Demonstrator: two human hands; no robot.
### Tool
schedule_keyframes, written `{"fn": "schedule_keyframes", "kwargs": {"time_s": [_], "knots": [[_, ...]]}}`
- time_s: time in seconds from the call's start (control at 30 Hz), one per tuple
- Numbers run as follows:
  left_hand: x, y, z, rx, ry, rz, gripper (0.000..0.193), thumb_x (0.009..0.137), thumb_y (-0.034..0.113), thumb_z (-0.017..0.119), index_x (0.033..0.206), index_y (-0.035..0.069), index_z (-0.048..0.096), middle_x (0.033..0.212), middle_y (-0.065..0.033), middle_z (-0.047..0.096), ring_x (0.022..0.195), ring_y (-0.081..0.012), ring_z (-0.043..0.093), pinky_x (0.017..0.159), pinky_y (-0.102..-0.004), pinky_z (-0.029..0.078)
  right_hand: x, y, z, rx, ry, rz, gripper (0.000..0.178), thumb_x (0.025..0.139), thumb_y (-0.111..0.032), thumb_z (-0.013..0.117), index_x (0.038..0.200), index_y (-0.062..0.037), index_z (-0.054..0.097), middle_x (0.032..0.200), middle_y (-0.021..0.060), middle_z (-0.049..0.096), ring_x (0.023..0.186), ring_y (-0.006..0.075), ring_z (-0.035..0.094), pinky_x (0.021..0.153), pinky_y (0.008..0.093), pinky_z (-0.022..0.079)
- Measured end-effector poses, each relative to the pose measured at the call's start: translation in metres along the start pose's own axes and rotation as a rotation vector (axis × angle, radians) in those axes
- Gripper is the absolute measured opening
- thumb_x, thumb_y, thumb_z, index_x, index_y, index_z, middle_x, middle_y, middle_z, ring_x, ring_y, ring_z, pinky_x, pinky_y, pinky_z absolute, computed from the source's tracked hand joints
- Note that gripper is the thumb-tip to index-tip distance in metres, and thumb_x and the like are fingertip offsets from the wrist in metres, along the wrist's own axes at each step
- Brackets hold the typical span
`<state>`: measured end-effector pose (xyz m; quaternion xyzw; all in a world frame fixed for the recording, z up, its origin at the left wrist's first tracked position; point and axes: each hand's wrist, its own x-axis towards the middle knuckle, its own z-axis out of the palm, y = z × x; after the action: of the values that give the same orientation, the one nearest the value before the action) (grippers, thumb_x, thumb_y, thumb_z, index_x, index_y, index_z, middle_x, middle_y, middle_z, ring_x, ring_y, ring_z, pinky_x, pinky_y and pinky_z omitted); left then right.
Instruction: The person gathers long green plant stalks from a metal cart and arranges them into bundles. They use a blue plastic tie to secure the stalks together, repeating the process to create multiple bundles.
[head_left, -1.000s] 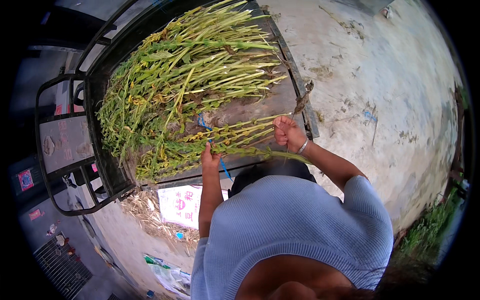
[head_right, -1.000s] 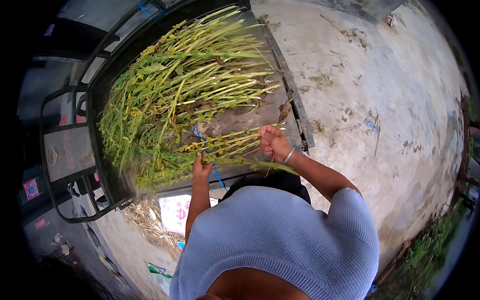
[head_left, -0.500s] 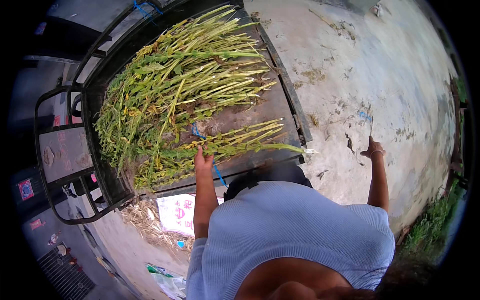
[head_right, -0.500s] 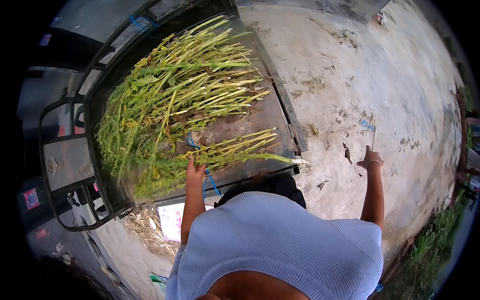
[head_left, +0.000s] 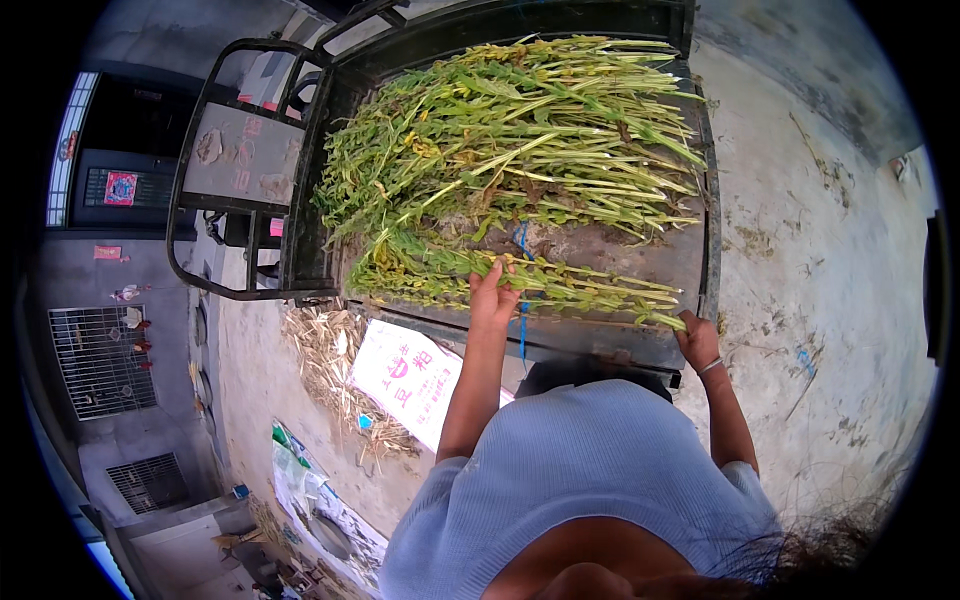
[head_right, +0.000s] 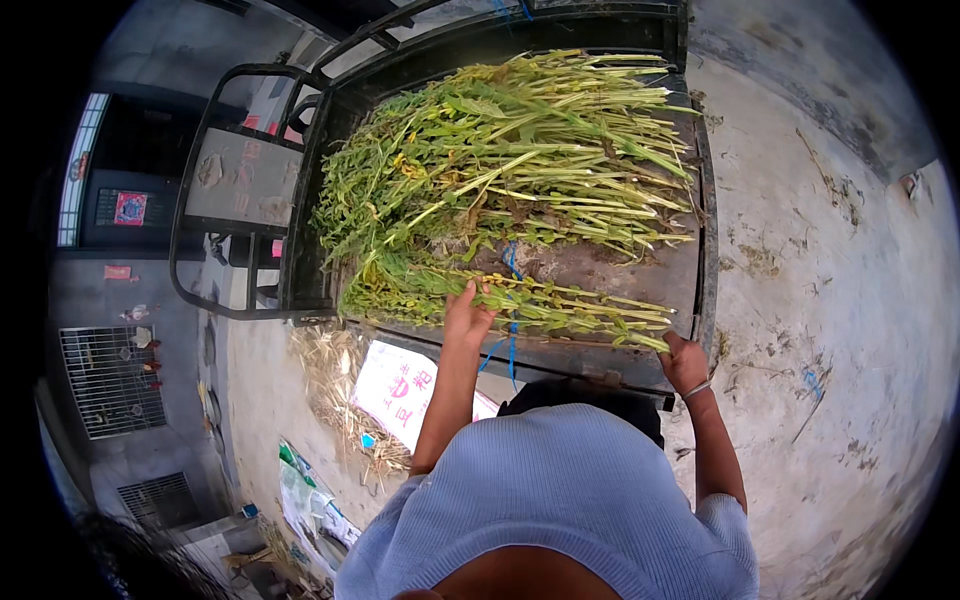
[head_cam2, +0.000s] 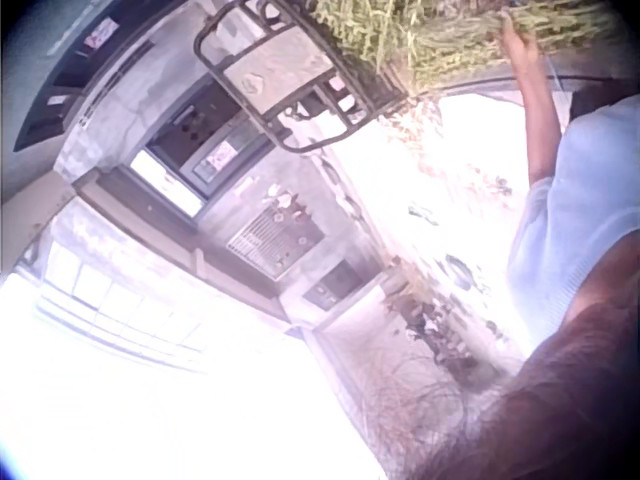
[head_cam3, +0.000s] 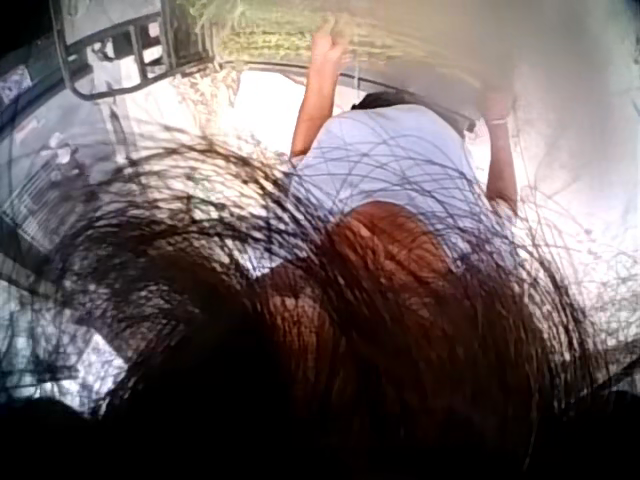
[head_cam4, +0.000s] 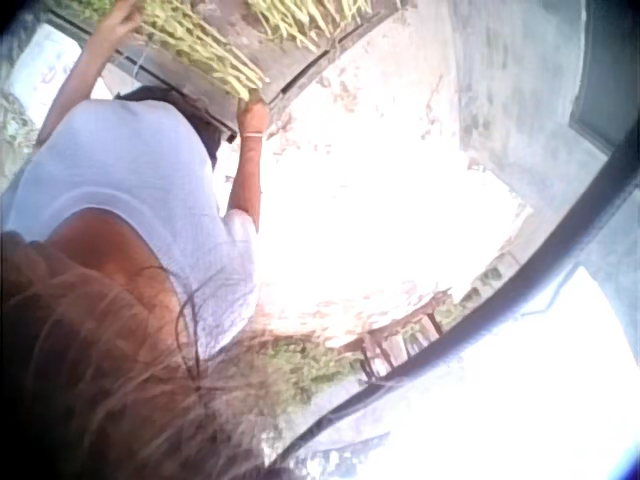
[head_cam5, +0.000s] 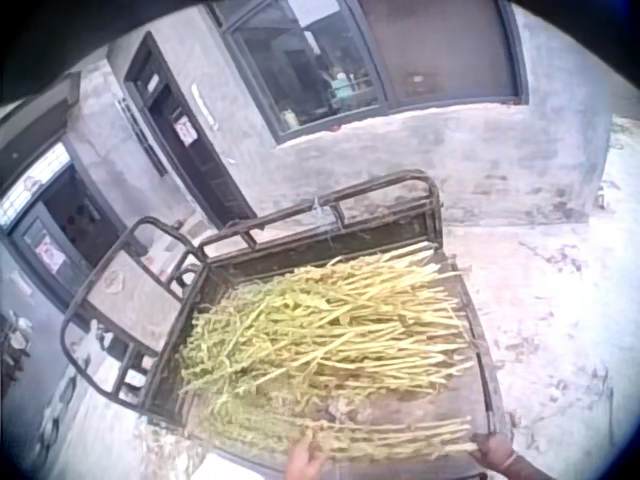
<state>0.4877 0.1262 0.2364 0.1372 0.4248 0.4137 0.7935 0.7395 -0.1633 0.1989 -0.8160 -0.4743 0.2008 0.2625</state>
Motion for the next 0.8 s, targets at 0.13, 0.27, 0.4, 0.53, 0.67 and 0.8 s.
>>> {"fn": "schedule_keyframes", "kwargs": {"time_s": [0.13,0.27,0.4,0.53,0.67,0.8], "knots": [[-0.028,0.006,0.01,-0.01,0.006,0.125,0.021,0.081,0.0,0.056,0.096,0.011,0.047,0.096,-0.0069,0.058,0.078,-0.0192,0.055,0.068,-0.0346,0.05,0.019,0.005,-0.003,0.09,0.037,-0.047,0.019,0.068,-0.007,0.059,0.086,-0.008,0.053,0.068,0.0198,0.056,0.066,0.0382,0.055,0.055,0.044,0.044],[-0.015,-0.001,-0.019,0.029,-0.01,0.123,0.022,0.081,0.002,0.057,0.099,0.011,0.048,0.097,-0.0067,0.057,0.082,-0.0207,0.056,0.07,-0.0338,0.05,0.03,0.007,0.017,0.052,-0.082,0.059,0.017,0.071,-0.011,0.058,0.087,-0.0077,0.053,0.073,0.0195,0.057,0.069,0.0381,0.056,0.057,0.0444,0.044],[0.04,-0.016,-0.084,0.101,0.149,-0.064,0.025,0.082,0.005,0.057,0.103,0.009,0.044,0.098,-0.0081,0.057,0.081,-0.0227,0.058,0.07,-0.0357,0.051,0.026,0.023,0.059,0.028,-0.068,-0.006,0.018,0.073,-0.017,0.059,0.088,-0.0085,0.053,0.075,0.0185,0.058,0.071,0.0379,0.056,0.059,0.0454,0.045],[0.073,-0.026,-0.162,0.19,0.333,-0.244,0.025,0.085,0.009,0.054,0.106,0.009,0.041,0.094,-0.0083,0.055,0.08,-0.0233,0.058,0.07,-0.0375,0.051,0.034,0.019,0.085,-0.109,-0.226,0.113,0.019,0.075,-0.023,0.056,0.084,-0.0071,0.053,0.074,0.0188,0.059,0.072,0.0372,0.057,0.062,0.0458,0.046],[0.05,-0.039,-0.197,0.341,0.328,-0.334,0.018,0.085,0.013,0.051,0.102,0.011,0.044,0.086,-0.0064,0.054,0.076,-0.0223,0.058,0.066,-0.0364,0.051,0.039,0.068,0.132,-0.195,-0.262,0.188,0.022,0.075,-0.024,0.055,0.087,-0.0062,0.054,0.074,0.0184,0.06,0.073,0.0356,0.059,0.065,0.0449,0.047],[0.003,-0.048,-0.277,0.489,0.242,-0.309,0.016,0.081,0.014,0.055,0.095,0.008,0.051,0.08,-0.0064,0.054,0.074,-0.0227,0.058,0.059,-0.0327,0.05,0.054,0.066,0.131,-0.232,-0.328,0.197,0.026,0.074,-0.023,0.055,0.092,-0.0042,0.053,0.08,0.0173,0.061,0.079,0.0332,0.06,0.068,0.0432,0.048]]}}
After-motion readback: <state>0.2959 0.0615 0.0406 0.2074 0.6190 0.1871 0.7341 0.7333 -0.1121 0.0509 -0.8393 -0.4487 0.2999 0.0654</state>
